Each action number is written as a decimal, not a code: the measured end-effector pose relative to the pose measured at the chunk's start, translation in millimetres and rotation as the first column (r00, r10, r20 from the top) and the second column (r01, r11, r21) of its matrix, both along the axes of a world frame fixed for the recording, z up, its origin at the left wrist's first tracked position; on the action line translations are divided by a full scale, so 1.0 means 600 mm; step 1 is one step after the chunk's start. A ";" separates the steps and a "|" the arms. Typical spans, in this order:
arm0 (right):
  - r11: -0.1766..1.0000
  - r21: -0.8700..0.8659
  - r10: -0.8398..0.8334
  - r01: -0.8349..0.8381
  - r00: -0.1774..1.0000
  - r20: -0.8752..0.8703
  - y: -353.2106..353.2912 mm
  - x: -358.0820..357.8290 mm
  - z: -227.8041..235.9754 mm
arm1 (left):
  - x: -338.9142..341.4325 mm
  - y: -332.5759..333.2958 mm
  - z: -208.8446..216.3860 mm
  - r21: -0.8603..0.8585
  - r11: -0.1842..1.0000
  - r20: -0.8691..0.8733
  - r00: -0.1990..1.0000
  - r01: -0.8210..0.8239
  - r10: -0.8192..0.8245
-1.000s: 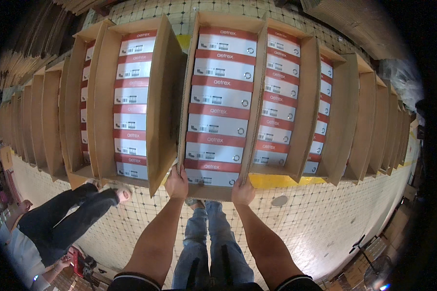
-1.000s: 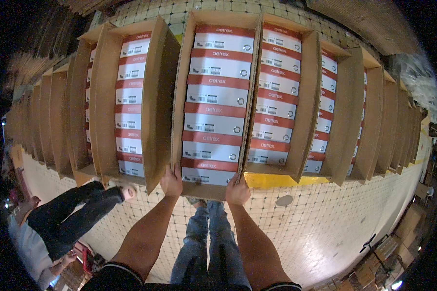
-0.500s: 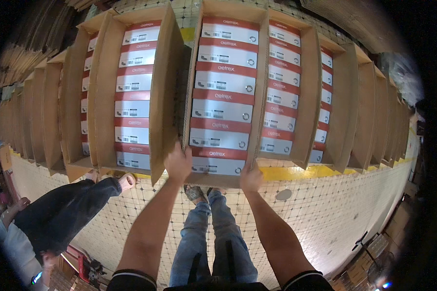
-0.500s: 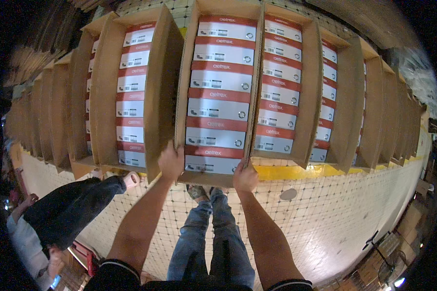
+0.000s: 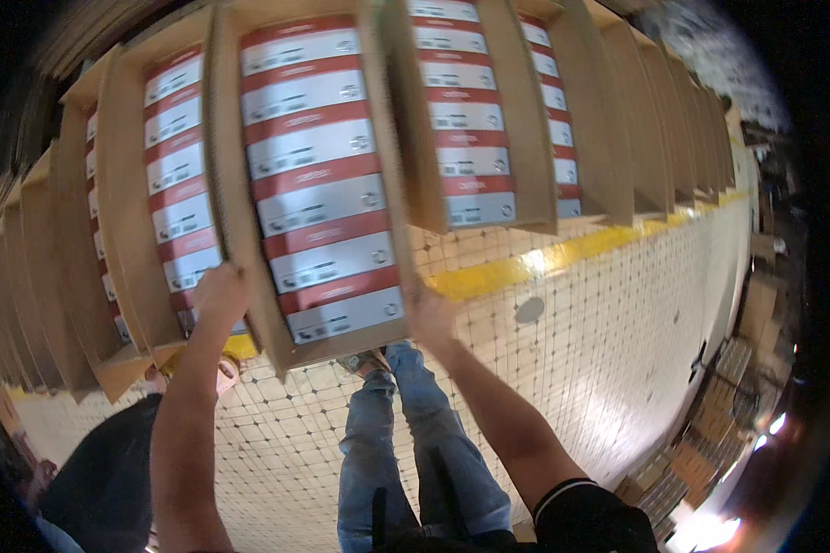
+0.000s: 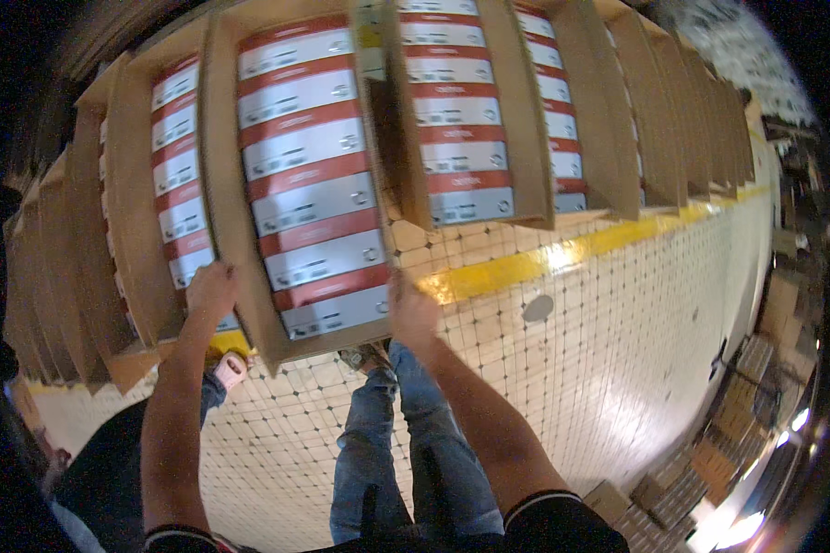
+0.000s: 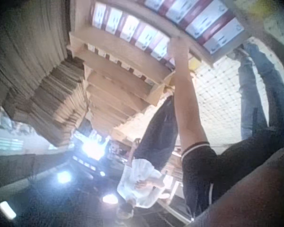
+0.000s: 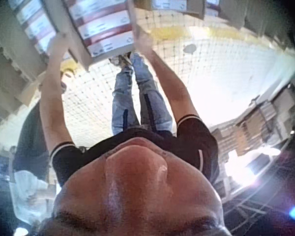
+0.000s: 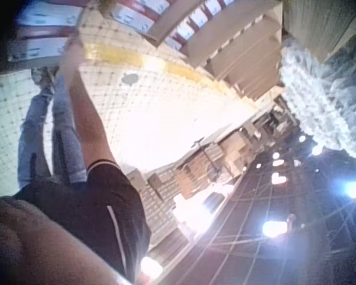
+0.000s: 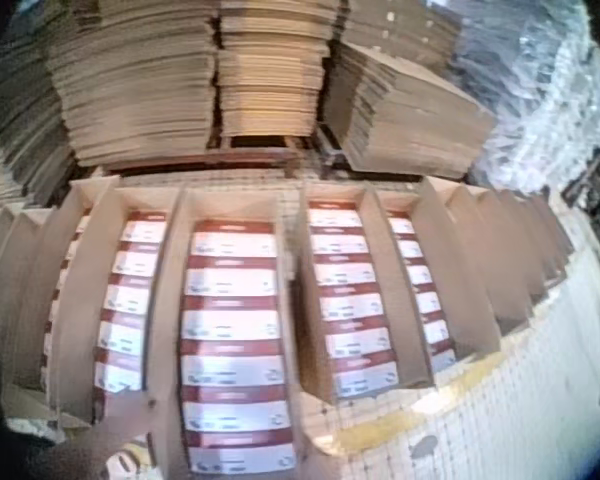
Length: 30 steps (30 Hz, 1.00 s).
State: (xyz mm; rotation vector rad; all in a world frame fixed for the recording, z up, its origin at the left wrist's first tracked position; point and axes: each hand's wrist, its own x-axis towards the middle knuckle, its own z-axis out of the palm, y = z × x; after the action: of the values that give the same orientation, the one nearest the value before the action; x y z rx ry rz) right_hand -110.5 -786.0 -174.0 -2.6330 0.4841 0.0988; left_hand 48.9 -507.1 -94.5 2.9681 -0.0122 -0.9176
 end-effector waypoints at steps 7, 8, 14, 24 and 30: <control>0.706 0.669 -0.053 0.231 0.960 -0.275 -0.031 -0.012 0.066 | -0.194 0.068 0.035 -0.288 0.955 0.049 0.997 0.072 -0.061; 0.678 0.688 -0.100 0.261 0.959 -0.265 -0.057 -0.029 0.080 | -0.233 0.055 0.038 -0.375 0.922 -0.001 0.994 -0.098 0.105; 0.862 0.398 -0.199 0.314 0.932 -0.305 -0.224 -0.155 0.150 | -0.414 -0.162 0.086 -0.512 0.567 -0.488 0.762 -0.645 0.427; 0.888 -0.297 0.356 -0.351 0.934 -0.039 -0.462 0.066 0.071 | -0.188 -0.529 -0.017 -0.258 0.962 0.308 0.951 0.085 -0.002; 0.884 -0.106 0.444 -0.456 0.888 -0.121 -0.532 0.138 0.036 | -0.081 -0.545 -0.152 -0.191 0.981 -0.125 0.992 -0.029 0.005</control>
State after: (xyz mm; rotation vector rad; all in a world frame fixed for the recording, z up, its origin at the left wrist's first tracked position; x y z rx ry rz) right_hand -27.6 -1105.2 -152.5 -2.8315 -0.1111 0.3500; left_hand 0.6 -834.1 -185.8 2.7260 -0.0680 -1.0328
